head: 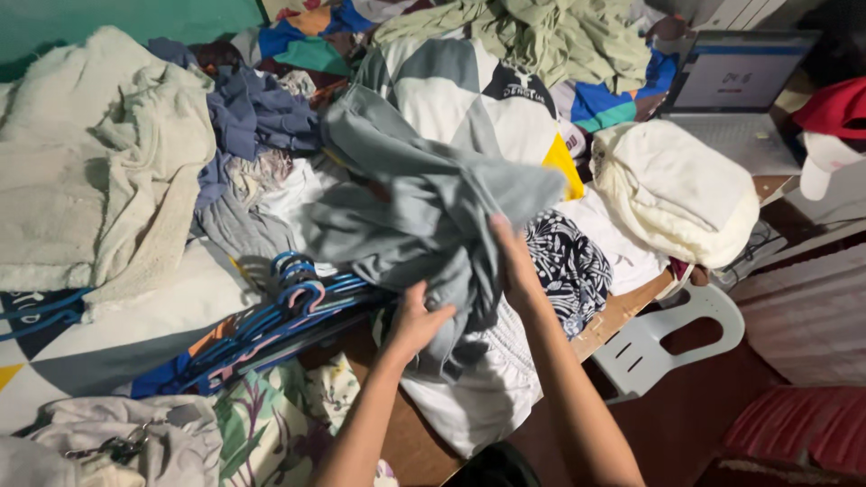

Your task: The person sorts through a pile of clothes and hangers on a bed, unfolding a pair of shorts and a shirt before gathering a bundle of hangers and placing them together.

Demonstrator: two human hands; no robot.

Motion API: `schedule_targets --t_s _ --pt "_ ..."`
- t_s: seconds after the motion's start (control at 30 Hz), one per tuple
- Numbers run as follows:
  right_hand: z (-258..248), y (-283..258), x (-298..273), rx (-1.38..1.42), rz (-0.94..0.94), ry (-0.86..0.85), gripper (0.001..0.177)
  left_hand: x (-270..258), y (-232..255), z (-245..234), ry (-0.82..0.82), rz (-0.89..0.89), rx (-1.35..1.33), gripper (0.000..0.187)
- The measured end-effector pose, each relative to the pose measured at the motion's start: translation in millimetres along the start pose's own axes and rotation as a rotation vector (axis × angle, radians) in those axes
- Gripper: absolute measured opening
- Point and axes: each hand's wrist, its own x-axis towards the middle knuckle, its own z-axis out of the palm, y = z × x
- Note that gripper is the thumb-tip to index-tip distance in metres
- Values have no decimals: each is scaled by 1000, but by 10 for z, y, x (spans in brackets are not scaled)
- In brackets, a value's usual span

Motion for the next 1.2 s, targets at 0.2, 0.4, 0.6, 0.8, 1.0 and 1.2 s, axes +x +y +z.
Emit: schedule_targets --t_s 0.2,0.4,0.6,0.8,1.0,1.2 --pt "-55 370 289 -31 -163 177 68 -224 974 -346 -119 80 -2 71" --pt "-424 44 -70 294 -172 108 63 -343 1683 -545 224 277 69 38" --pt "-685 -227 -619 392 -65 141 61 -174 1531 -167 -31 -95 -998 21" --pt "-1314 115 -1126 388 45 205 56 -271 1187 246 -285 -449 -1299 24" --pt "-1683 131 -1358 119 -247 1023 58 -579 873 437 -271 -370 -1076 18" --pt "-1559 -19 -1360 -905 -655 214 72 -799 375 662 -449 -346 -958 21"
